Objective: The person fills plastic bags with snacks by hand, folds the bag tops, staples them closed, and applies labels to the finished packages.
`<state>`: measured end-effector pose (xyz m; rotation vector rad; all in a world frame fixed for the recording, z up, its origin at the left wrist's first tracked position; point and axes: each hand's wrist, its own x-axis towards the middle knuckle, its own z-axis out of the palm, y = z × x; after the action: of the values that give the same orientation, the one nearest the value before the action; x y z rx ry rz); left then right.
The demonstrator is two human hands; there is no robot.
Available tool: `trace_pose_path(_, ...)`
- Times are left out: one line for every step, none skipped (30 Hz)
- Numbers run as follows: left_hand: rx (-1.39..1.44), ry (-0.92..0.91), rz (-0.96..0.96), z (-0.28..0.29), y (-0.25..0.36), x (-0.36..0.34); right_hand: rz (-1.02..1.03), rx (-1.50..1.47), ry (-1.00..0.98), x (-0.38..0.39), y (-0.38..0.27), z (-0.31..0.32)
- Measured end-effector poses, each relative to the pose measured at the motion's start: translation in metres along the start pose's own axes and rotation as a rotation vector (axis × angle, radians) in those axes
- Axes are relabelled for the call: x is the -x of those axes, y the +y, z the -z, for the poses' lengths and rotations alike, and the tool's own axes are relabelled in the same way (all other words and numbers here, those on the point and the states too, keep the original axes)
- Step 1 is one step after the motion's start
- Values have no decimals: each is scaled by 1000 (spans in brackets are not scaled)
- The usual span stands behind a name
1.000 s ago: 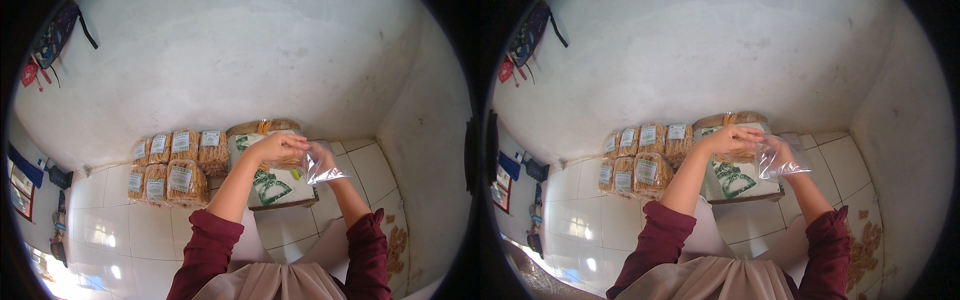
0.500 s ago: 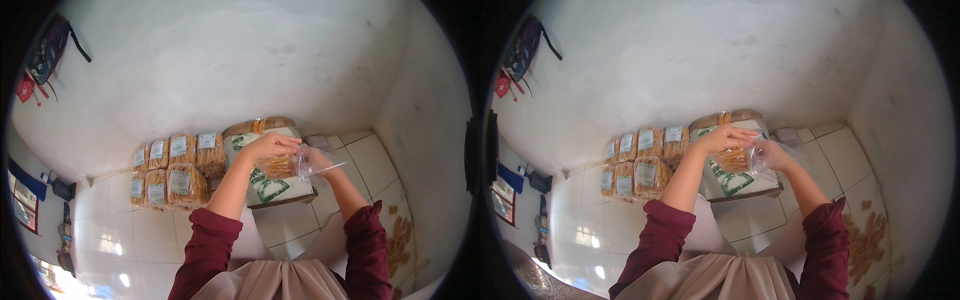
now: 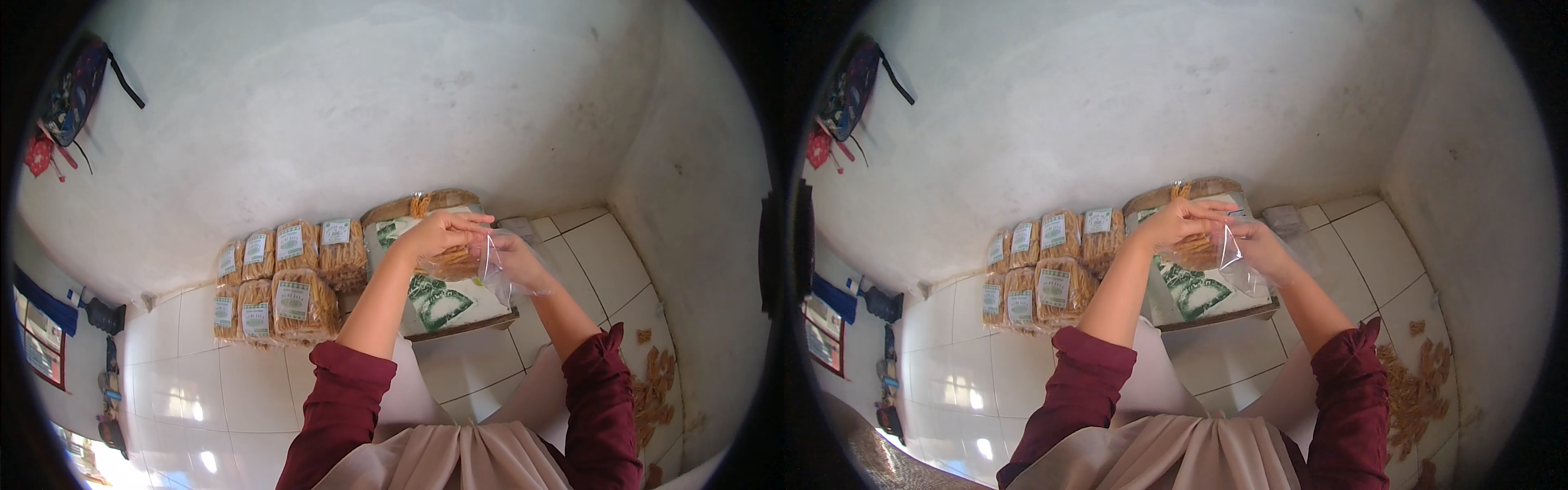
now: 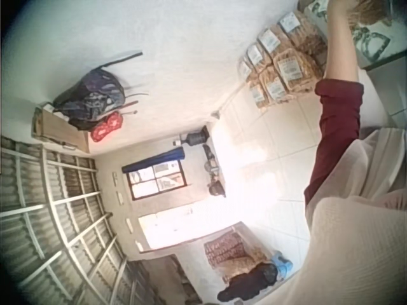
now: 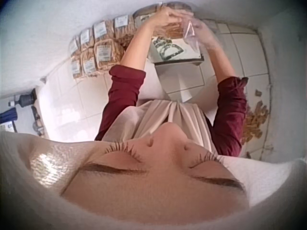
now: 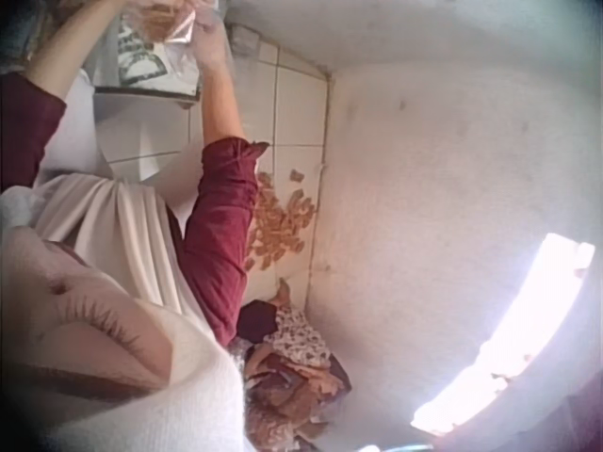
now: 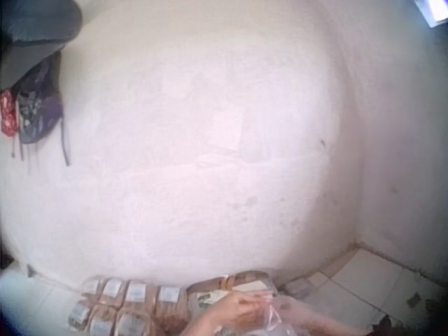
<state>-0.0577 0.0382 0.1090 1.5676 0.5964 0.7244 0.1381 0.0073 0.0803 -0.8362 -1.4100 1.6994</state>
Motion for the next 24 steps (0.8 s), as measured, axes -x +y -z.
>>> trace_pose_path(-24, 10, -22, 1, 0, 0, 15, -43, 15, 1, -1, -2)
trace_pose_path(-49, 21, -44, 2, 0, 0, 88, 27, -7, 1, 0, -1)
trace_pose_path(-76, 35, -67, 3, 2, 1, 162, 96, -34, 0, -1, -1)
trace_pose_path(-124, 45, -62, 4, 4, 2, 237, 165, -61, 0, -2, 0)
trace_pose_path(-172, 56, -57, 5, 6, 3, 282, 265, -87, 0, -3, 1)
trace_pose_path(-218, 65, -52, 6, 7, 5, 325, 366, -112, -1, -2, 3)
trace_pose_path(-208, 54, -58, 4, 7, 5, 367, 467, -138, -1, -2, 3)
trace_pose_path(-199, 43, -63, 2, 6, 4, 348, 559, -123, -1, -2, 1)
trace_pose_path(-188, 27, -69, -1, 6, 3, 327, 651, -103, 1, -1, -1)
trace_pose_path(-188, 25, -51, -2, 6, 3, 305, 744, -82, 2, 0, -3)
trace_pose_path(-189, 22, -34, -3, 6, 2, 342, 799, -59, 0, 6, 0)
trace_pose_path(-194, 21, -17, -4, 8, 2, 384, 854, -35, -4, 10, 1)
trace_pose_path(-198, 28, -15, -3, 10, 2, 426, 908, -10, -5, 13, 3)
trace_pose_path(-202, 34, -14, -2, 13, 2, 342, 776, -16, -4, 13, 6)
trace_pose_path(-206, 46, -10, 1, 13, 5, 259, 642, -29, -3, 9, 3)
trace_pose_path(-202, 46, -11, 4, 12, 6, 177, 507, -41, -2, 5, 0)
trace_pose_path(-197, 46, -13, 7, 9, 7, 187, 489, -42, -1, 2, -2)
trace_pose_path(-191, 43, -18, 8, 7, 6, 196, 474, -39, 0, -2, -4)
trace_pose_path(-183, 39, -16, 9, 5, 6, 206, 459, -37, 1, -5, -4)
trace_pose_path(-175, 35, -15, 9, 3, 5, 277, 553, -46, 0, -4, -2)
trace_pose_path(-166, 28, -13, 7, 4, 5, 348, 647, -52, 0, -2, 1)
trace_pose_path(-149, 22, -15, 5, 4, 4, 419, 740, -59, 1, -2, 3)
trace_pose_path(-132, 16, -16, 3, 5, 4, 457, 769, -55, 1, -3, 4)
trace_pose_path(-117, 12, -18, 2, 6, 5, 498, 798, -52, 3, -6, 4)
